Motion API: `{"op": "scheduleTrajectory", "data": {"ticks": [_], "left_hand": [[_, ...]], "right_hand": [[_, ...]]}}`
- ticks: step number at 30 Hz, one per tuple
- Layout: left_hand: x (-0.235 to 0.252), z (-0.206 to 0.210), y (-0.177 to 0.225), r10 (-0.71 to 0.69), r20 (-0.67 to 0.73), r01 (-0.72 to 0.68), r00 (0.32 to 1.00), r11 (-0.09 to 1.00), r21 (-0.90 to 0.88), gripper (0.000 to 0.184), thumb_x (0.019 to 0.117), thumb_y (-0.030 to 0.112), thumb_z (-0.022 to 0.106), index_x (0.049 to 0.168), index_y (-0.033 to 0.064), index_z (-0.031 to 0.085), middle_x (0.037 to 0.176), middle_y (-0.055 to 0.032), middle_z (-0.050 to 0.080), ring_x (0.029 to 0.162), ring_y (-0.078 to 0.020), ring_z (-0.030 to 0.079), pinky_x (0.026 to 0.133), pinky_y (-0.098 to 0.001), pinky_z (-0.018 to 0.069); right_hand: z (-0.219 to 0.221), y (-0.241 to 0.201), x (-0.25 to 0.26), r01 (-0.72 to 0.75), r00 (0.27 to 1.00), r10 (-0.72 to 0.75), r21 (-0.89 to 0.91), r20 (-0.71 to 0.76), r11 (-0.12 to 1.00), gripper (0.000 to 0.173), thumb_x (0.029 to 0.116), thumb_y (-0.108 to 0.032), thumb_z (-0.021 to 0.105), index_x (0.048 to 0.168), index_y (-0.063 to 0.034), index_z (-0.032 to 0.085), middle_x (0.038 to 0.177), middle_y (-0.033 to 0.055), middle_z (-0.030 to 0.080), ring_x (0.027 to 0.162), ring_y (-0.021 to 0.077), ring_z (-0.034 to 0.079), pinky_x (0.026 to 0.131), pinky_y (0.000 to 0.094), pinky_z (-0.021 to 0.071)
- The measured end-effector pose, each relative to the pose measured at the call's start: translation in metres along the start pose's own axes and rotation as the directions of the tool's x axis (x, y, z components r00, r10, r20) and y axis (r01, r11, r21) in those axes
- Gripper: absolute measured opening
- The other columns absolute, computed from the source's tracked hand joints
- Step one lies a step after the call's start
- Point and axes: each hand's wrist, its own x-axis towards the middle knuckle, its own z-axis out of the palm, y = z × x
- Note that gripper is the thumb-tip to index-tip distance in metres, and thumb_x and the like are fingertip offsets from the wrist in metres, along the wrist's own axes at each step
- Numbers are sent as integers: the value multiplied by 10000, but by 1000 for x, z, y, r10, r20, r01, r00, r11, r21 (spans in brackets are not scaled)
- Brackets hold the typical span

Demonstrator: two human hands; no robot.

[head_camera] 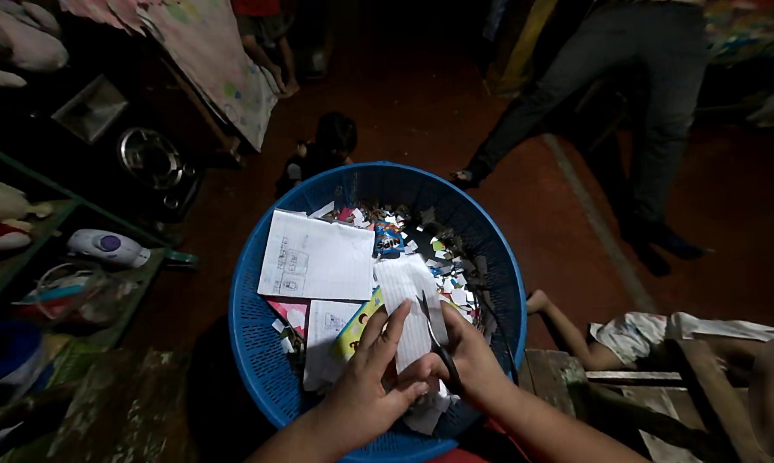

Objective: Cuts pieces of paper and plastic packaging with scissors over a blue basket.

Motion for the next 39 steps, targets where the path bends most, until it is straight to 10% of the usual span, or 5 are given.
{"op": "scheduleTrajectory", "data": {"ticks": [39], "left_hand": [[4,-14,9,-151,234,155,960,988,4,855,875,117,762,1606,101,320,1507,-188,407,1210,-97,587,889,-239,570]], "right_hand": [[-13,1,8,-107,994,109,191,-1,976,630,761,-527,840,1134,-105,557,961,-51,692,830,26,674,713,221,582]]}}
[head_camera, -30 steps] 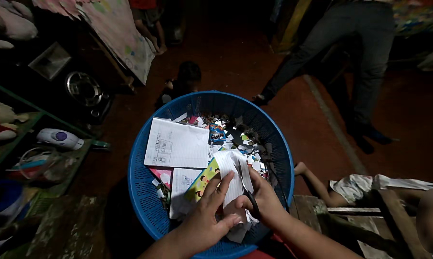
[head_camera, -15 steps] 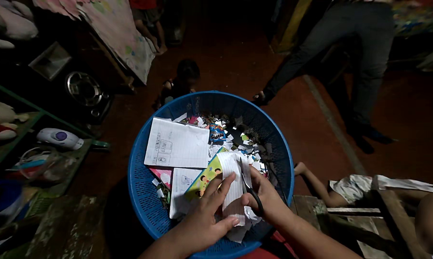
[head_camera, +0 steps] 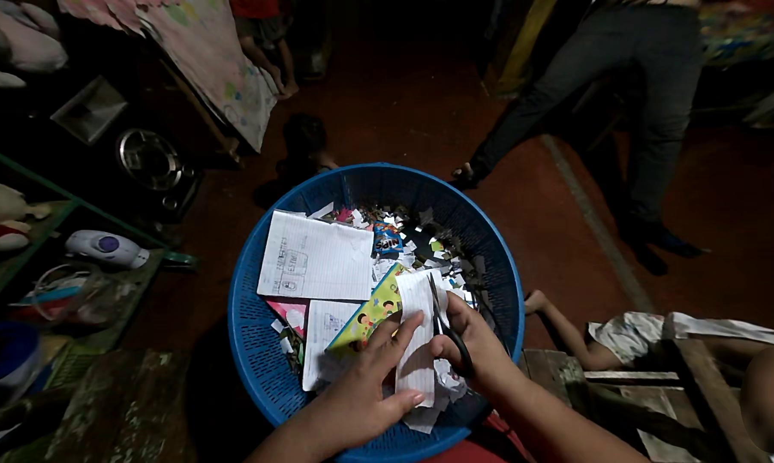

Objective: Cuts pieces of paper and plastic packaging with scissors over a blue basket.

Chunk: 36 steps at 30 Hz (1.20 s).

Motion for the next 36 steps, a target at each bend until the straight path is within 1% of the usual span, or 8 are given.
{"op": "scheduleTrajectory", "data": {"ticks": [7,14,19,21,26,28,30,36], "left_hand": [[1,-2,1,-35,57,36,998,999,-7,843,881,117,761,1606,115,331,1533,-194,397,1261,-153,584,932,-300,580],[1,-4,2,-104,148,86,984,989,120,846,876,135,747,1611,121,328,1601,-197,338,1236,-215,596,881,-362,584],[7,-11,1,-394,64,371,917,899,232,752,933,180,698,1602,154,355,1583,-146,382,1115,-221,639,857,-407,585],[9,-12,-5,-475,5,454,880,844,284,658,965,278,686,1555,131,435,1569,-145,392,1018,-204,655,817,-385,585],[9,-4,-3,-326,-150,356,933,893,274,442,947,286,722,1335,93,636,1583,-152,383,1232,-219,595,954,-357,550],[8,-3,1,-316,-128,329,940,939,100,483,940,297,730,1346,65,608,1458,-105,520,1166,-152,634,931,-310,571],[9,-2,6,-359,-21,357,933,932,-67,589,908,253,768,1388,31,510,1336,-86,594,973,-97,697,844,-284,604],[11,-1,7,-406,-54,401,912,912,-88,463,910,216,771,1274,47,541,1176,-46,643,768,-54,676,715,-234,595]], "right_hand": [[1,-4,0,-4,1000,4,-3,-20,1000,685,779,-571,804,1203,-117,514,947,-95,677,701,-31,617,580,158,527],[3,-4,-2,20,986,-8,71,-166,997,646,760,-458,863,1194,-105,538,926,-76,708,752,20,678,658,212,589],[4,-7,1,45,957,3,160,-290,986,584,747,-344,895,1108,-90,513,773,-44,660,609,59,645,578,219,573],[2,-6,0,-7,972,28,90,-232,996,610,731,-391,896,1108,-88,524,773,-54,659,615,50,639,582,217,563],[4,-1,-3,-68,998,64,-163,-29,984,602,724,-476,877,1100,-111,580,802,-96,621,636,-2,594,553,187,521],[6,1,-2,-40,999,40,-146,-6,988,574,746,-433,879,1106,-114,566,803,-79,631,622,10,603,526,191,527],[7,2,-2,-24,1000,24,-146,1,989,559,755,-417,871,1110,-111,564,820,-84,631,667,12,619,577,198,546],[9,5,-4,39,995,-24,-159,96,986,523,808,-424,834,1122,-96,575,846,-70,654,741,18,638,672,210,557]]}}
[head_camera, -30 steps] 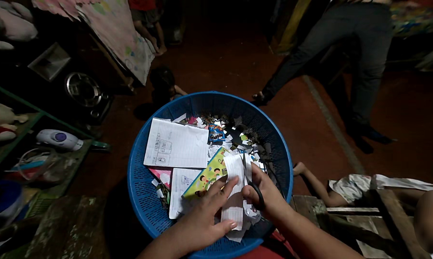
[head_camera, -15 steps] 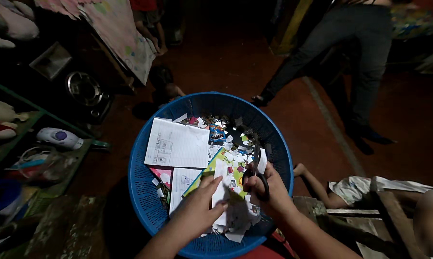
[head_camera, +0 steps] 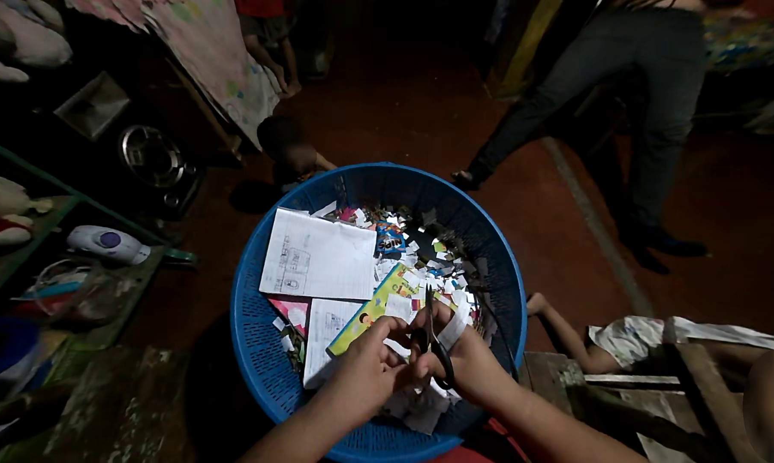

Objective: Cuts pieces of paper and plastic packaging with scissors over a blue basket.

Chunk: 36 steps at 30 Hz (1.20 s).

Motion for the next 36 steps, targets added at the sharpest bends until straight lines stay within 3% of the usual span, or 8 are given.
{"op": "scheduleTrajectory", "data": {"ticks": [7,10,17,23,26,29,33,36], "left_hand": [[1,-3,-3,-70,56,78,996,985,-152,585,899,245,789,1362,73,475,1172,-31,622,837,-81,693,741,-260,613],[2,-4,-2,-67,25,69,997,994,-82,496,917,79,733,1349,50,491,1147,-64,633,834,-92,694,752,-265,611],[1,-12,-6,-30,-130,16,991,994,-104,387,928,81,679,1298,71,566,988,-14,662,749,-80,657,693,-247,582],[0,-12,-4,-21,-7,21,1000,999,41,359,954,254,676,1273,90,651,1136,-29,667,990,-83,641,867,-280,545],[-2,-7,-5,14,-59,-9,998,997,80,277,967,279,673,1145,69,700,1009,-18,696,892,-57,659,811,-252,557],[-2,-7,-4,34,-185,-26,982,999,44,177,1005,193,625,1041,42,709,892,-7,700,780,-53,682,747,-237,591],[-1,-13,-3,53,-348,-55,936,998,4,162,1014,148,585,1036,33,697,837,9,682,720,-45,668,694,-217,584],[-1,-17,-6,88,-407,-104,909,994,-18,162,1025,160,576,1019,49,694,793,36,655,686,-27,635,661,-190,556]], "right_hand": [[0,0,1,65,997,-66,33,32,997,549,826,-380,828,1180,-69,545,917,-58,666,833,27,650,754,218,565],[1,2,2,121,992,-122,43,32,992,534,836,-365,823,1192,-74,551,978,-42,676,895,41,663,806,237,577],[-6,-7,5,47,958,-32,44,-286,998,430,825,-76,790,1168,-60,530,1014,7,680,789,100,700,666,279,623],[-3,-8,4,17,967,-1,59,-254,998,419,808,-22,791,1141,-63,541,947,0,691,689,84,687,591,249,609],[-1,-8,3,17,977,-20,-18,-212,1000,409,813,-30,793,1143,-46,553,955,-4,681,710,53,671,606,219,593],[-4,-3,3,35,991,-48,-101,-127,994,443,847,-175,801,1180,-46,538,968,-11,687,812,52,678,708,222,586],[-8,1,3,1,1000,8,-287,30,958,780,816,-669,708,1246,-39,547,1034,-5,667,930,70,657,788,254,573],[-8,0,3,-27,994,63,-349,92,937,829,819,-763,620,1243,-54,558,988,-17,667,887,57,652,749,252,571]]}}
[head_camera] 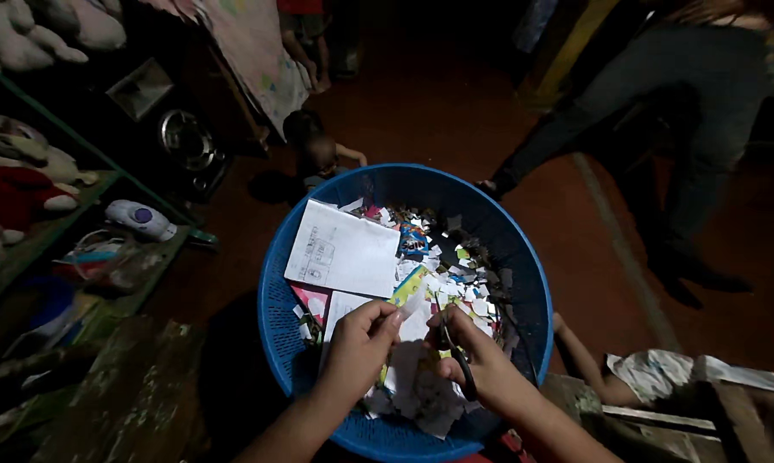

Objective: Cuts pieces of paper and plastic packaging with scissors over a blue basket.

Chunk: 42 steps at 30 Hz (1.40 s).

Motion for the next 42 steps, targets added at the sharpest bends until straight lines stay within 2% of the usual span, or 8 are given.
{"op": "scheduleTrajectory", "data": {"ticks": [7,15,22,25,28,31,35,42], "left_hand": [[2,-6,-1,16,12,-17,1000,996,83,181,1014,183,563,994,73,706,765,73,613,633,31,533,601,-140,455],[5,-12,1,-10,62,2,998,992,129,169,984,207,591,953,100,718,730,93,599,627,36,515,595,-143,435],[6,-14,0,-24,78,12,997,988,152,172,981,214,591,947,101,717,726,97,595,623,37,514,593,-147,433],[6,-14,-2,-4,68,-6,998,989,146,172,978,210,590,949,99,719,741,93,609,637,37,523,608,-149,442],[7,-14,-3,4,59,-12,998,991,136,177,982,212,590,947,99,721,731,94,597,624,33,505,591,-147,426],[6,-13,-3,14,49,-20,999,991,130,173,980,212,594,948,102,723,719,99,586,610,38,490,579,-143,414],[3,-10,-2,20,53,-28,998,989,148,178,981,215,596,953,98,727,715,96,590,597,41,487,566,-135,411],[2,-7,-4,49,55,-56,997,988,146,190,980,230,591,959,98,726,687,105,564,575,58,459,544,-121,388]], "right_hand": [[-4,-1,1,-32,994,35,-31,107,999,826,809,-785,607,1209,-64,573,884,-43,635,786,20,609,702,225,537],[-7,3,1,-17,994,9,74,107,997,736,794,-735,681,1149,-95,597,803,-79,607,704,-9,580,644,188,512],[-7,-3,0,-46,999,46,122,5,991,507,742,-529,848,999,-133,661,681,-143,558,576,-70,494,541,116,429],[-7,-3,0,-53,999,53,113,-1,992,555,744,-586,822,1019,-133,656,672,-138,545,563,-60,484,525,124,419],[-7,-3,0,-70,991,68,12,115,997,775,765,-750,693,1164,-92,605,796,-73,618,678,2,575,617,203,507],[-5,-3,1,-58,978,65,-40,198,998,843,771,-792,647,1197,-67,593,855,-33,632,742,34,597,664,240,525],[-3,-3,0,-51,978,54,-16,201,999,751,790,-723,697,1156,-73,610,816,-45,619,696,9,575,635,210,507],[-1,-3,-2,-38,994,31,68,107,997,488,781,-523,824,993,-126,634,646,-133,510,539,-71,440,503,112,377]]}}
